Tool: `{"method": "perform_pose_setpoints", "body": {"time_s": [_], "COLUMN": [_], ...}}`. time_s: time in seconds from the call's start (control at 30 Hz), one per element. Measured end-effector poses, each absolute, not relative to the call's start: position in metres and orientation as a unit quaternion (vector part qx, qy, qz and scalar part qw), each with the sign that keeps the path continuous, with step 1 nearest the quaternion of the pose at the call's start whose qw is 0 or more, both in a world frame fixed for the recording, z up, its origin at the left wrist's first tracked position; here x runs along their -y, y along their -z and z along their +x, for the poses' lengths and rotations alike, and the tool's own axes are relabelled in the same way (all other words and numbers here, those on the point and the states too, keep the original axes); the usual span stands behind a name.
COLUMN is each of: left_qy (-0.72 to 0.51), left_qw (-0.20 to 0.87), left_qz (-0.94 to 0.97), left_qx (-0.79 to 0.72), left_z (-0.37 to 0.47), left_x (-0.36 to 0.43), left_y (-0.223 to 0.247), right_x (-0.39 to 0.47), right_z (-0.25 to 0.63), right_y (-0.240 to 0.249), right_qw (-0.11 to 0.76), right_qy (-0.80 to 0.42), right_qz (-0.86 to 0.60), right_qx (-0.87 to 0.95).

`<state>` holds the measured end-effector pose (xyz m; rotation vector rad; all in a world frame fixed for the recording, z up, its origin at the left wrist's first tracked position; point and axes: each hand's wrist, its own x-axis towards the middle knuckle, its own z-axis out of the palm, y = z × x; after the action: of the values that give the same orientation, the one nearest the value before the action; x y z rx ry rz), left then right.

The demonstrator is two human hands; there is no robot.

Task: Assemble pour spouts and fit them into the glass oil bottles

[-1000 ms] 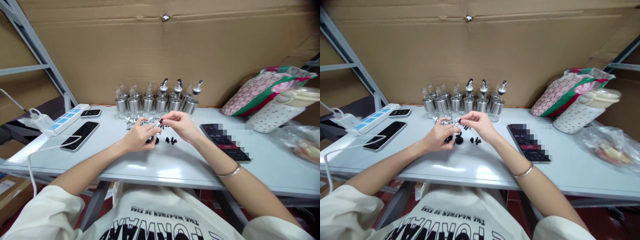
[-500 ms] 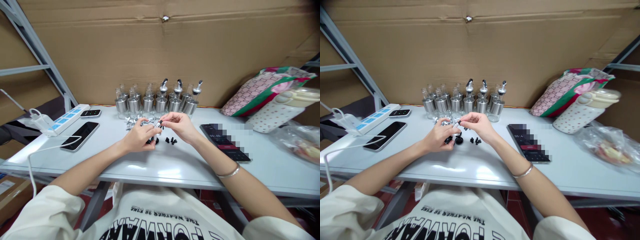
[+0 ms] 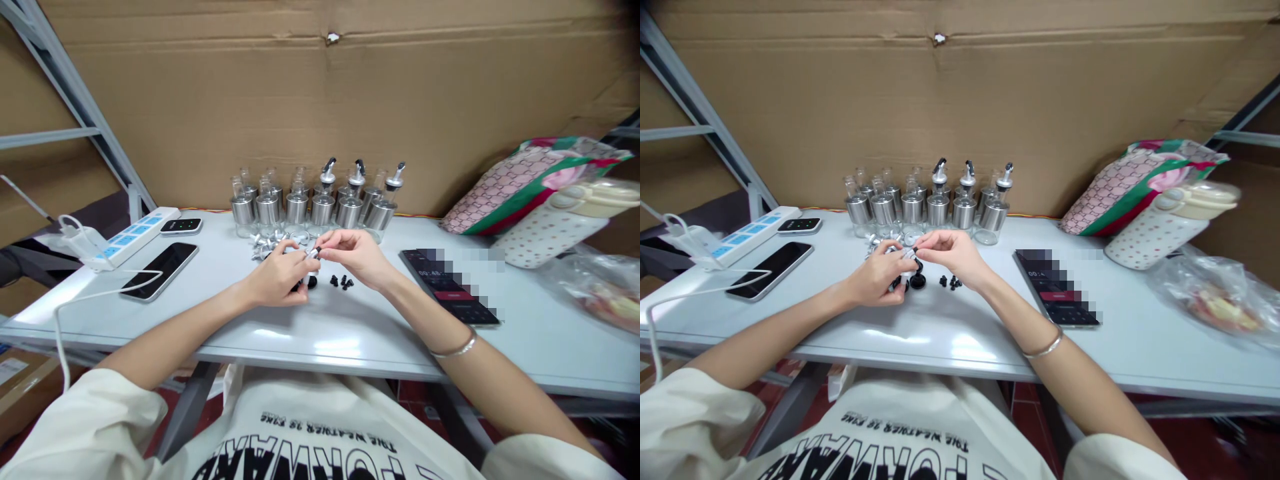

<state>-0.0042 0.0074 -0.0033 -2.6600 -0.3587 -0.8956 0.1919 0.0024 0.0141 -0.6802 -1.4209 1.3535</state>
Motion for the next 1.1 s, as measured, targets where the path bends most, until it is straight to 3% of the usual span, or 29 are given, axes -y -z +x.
{"method": "perform_pose_setpoints", "body": {"time_s": [0.53,0.77,1.1], "left_qy": [0.317,0.292,0.258], "left_qw": [0.129,0.086,0.060], "left_qz": [-0.935,-0.950,-0.960], "left_qx": [0.093,0.071,0.089], "left_z": [-0.001,-0.004,-0.005], "left_x": [-0.002,-0.004,-0.006], "left_y": [-0.002,0.004,0.003], "right_x": [-0.006,0.000,0.002], "right_z": [0.201,0.200,0.194], "right_y": [-0.014,-0.014,-0.013], "right_qw": [0.429,0.326,0.343], "right_qy": [-0.656,-0.708,-0.699], "right_qz": [-0.254,-0.227,-0.211], "right_qx": [0.567,0.584,0.591]}}
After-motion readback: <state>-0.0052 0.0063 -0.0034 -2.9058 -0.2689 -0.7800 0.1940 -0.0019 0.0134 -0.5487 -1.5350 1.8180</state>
